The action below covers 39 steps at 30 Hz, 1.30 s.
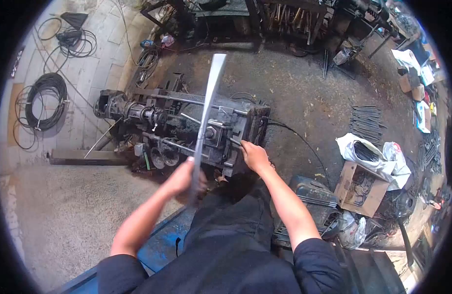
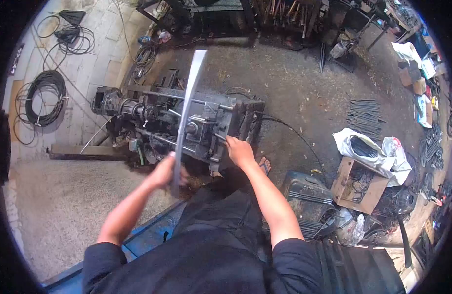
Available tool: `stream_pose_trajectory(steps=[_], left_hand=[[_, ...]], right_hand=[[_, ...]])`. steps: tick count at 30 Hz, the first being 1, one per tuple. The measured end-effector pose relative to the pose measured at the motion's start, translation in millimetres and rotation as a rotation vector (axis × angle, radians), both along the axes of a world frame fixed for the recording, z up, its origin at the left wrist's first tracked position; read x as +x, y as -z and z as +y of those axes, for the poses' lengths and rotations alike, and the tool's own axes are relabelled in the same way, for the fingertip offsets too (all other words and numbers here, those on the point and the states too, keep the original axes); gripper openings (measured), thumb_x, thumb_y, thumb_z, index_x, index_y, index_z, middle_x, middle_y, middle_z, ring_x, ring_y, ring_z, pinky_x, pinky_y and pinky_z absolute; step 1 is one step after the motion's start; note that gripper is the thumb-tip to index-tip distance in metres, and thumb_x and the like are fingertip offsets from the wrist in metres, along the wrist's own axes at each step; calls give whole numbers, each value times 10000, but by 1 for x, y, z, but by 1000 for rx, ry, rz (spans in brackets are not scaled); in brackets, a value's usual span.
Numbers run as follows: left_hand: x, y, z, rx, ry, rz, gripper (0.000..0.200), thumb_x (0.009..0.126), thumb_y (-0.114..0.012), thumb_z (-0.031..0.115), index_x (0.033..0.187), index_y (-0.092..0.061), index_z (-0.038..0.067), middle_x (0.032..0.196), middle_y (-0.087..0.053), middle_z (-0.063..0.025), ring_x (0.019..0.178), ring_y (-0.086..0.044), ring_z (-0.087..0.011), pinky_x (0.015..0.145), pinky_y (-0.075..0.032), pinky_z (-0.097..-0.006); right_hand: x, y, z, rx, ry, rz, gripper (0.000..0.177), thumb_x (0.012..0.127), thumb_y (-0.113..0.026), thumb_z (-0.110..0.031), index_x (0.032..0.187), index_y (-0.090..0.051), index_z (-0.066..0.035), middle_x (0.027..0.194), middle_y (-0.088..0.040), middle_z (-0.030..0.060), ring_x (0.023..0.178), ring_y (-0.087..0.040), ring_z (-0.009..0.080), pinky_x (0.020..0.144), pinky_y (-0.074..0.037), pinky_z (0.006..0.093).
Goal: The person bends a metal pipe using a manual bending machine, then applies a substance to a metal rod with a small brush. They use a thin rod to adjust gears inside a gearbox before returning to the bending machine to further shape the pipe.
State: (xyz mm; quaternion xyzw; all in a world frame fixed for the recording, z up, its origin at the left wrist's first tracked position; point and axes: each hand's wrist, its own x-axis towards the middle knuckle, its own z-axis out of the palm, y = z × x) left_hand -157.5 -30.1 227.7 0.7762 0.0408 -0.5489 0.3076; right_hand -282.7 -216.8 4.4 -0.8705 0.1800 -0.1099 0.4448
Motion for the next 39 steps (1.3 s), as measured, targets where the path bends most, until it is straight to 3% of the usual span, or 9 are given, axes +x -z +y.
stream_pose_trajectory(steps=[3,5,7,10,15,23,29,37,39], left_hand=[[-62,39,-75,-468,-539,114,491,1034,-331,339,1275,-513,-48,1183,-629,-150,1097,-597,-262,936,-489,-410],[-25,78,-116,-560,68,-221,368,978,-443,292,1198,-557,20,1005,-632,-70,915,-605,-208,844,-497,-341],[51,63,-158,-705,-332,117,244,950,-495,263,1045,-530,41,832,-525,-74,718,-516,-158,644,-455,-318],[177,-4,-166,-278,-861,-508,567,961,-500,360,1328,-397,-60,1107,-578,-255,833,-587,-287,781,-506,-431],[207,-66,-50,-389,-205,-1324,867,951,-577,255,1505,-2,-81,1545,-201,-298,1418,-288,-349,1156,-244,-397],[58,-37,-35,-130,1319,-1466,715,806,-724,224,1454,-423,201,1576,-279,-109,1475,-189,-339,1187,-142,-479],[28,-18,-38,-381,1284,-1252,394,816,-710,257,1209,-680,244,1503,-410,-108,1452,-232,-388,1147,-229,-492],[43,32,-20,-508,-218,-1295,449,886,-595,23,1326,-511,26,1313,-524,-142,1217,-489,-265,1062,-353,-363],[49,43,-17,-539,-674,-1129,353,901,-550,-22,1252,-518,3,1182,-551,-76,1081,-519,-157,971,-408,-318]], right_hand=[[-9,-6,2,67,26,-36,262,948,-534,-250,1139,-592,-82,1015,-674,176,879,-651,390,769,-519,489],[-15,-17,-3,80,-61,154,269,951,-528,-241,1164,-579,-84,1011,-680,175,912,-652,381,792,-518,488],[-20,-9,0,41,-23,85,264,942,-542,-230,1158,-578,-82,996,-684,173,907,-654,380,801,-521,478],[-21,-24,-9,35,-31,87,257,936,-553,-221,1146,-580,-75,986,-687,169,908,-655,371,788,-519,474],[-20,-20,-5,-59,-66,164,310,920,-565,-207,1200,-585,-77,964,-658,142,960,-625,330,809,-476,467],[-7,-12,11,-122,127,-59,261,925,-530,-228,1093,-626,-52,928,-641,140,846,-653,352,712,-535,470],[-75,-29,-14,27,290,362,337,955,-502,-355,836,-635,-69,735,-663,175,744,-660,390,661,-516,486],[-196,1,17,428,497,-106,276,997,-533,-290,976,-630,-32,686,-585,44,539,-552,206,483,-413,352],[-194,-31,17,1279,592,19,250,1017,-507,-274,1091,-584,-48,715,-513,-7,568,-477,94,484,-391,267]])
